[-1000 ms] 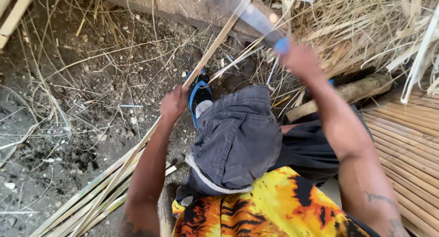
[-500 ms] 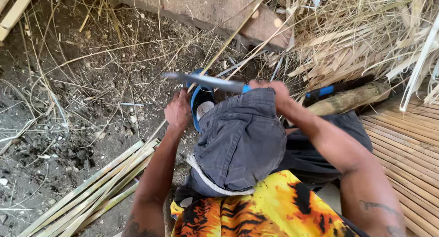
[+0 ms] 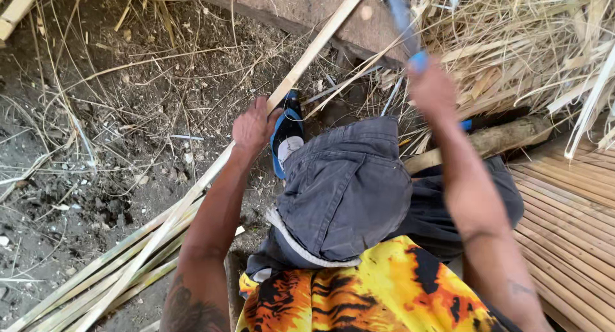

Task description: The person sits on the ground and uses a machete to split long bamboo poles into thin strips. They repeatedly position the pole on a wooden block and strike it with the machete to separate the material, accumulating a pile of bamboo strips.

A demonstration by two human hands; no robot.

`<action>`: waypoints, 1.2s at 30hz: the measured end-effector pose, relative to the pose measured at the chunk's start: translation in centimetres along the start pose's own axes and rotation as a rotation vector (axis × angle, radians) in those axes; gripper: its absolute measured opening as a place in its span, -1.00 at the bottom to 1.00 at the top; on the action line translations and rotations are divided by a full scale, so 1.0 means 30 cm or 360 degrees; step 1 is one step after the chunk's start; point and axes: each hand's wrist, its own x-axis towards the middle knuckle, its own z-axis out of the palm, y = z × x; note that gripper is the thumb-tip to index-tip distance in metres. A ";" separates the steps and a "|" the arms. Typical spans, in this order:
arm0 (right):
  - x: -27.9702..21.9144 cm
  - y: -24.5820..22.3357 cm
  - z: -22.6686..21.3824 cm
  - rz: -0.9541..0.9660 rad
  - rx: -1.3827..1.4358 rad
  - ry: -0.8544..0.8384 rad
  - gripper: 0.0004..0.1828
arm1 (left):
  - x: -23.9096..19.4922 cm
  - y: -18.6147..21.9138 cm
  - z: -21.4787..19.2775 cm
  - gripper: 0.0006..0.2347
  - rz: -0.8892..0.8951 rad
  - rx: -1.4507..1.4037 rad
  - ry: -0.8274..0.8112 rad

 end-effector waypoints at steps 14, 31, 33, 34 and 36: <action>0.029 0.143 -0.162 -0.0031 -0.0335 -0.0147 -0.36 | -0.305 -0.280 0.063 -0.70 0.0009 0.0158 -0.0080; 0.055 0.020 -0.270 -0.0346 -0.0447 -0.0001 -0.39 | -0.173 -0.130 0.122 -0.64 -0.0057 0.0173 0.0122; -0.016 0.020 -0.217 -0.0321 -0.0494 -0.0296 -0.40 | -0.254 -0.165 0.110 -0.65 -0.0086 0.0159 0.0052; 0.007 0.056 -0.231 -0.0319 -0.0492 -0.0244 -0.42 | -0.247 -0.176 0.102 -0.66 -0.0151 0.0138 -0.0021; 0.075 0.148 -0.261 0.0002 -0.0279 0.0120 -0.45 | -0.237 -0.197 0.083 -0.68 -0.0170 0.0175 -0.0041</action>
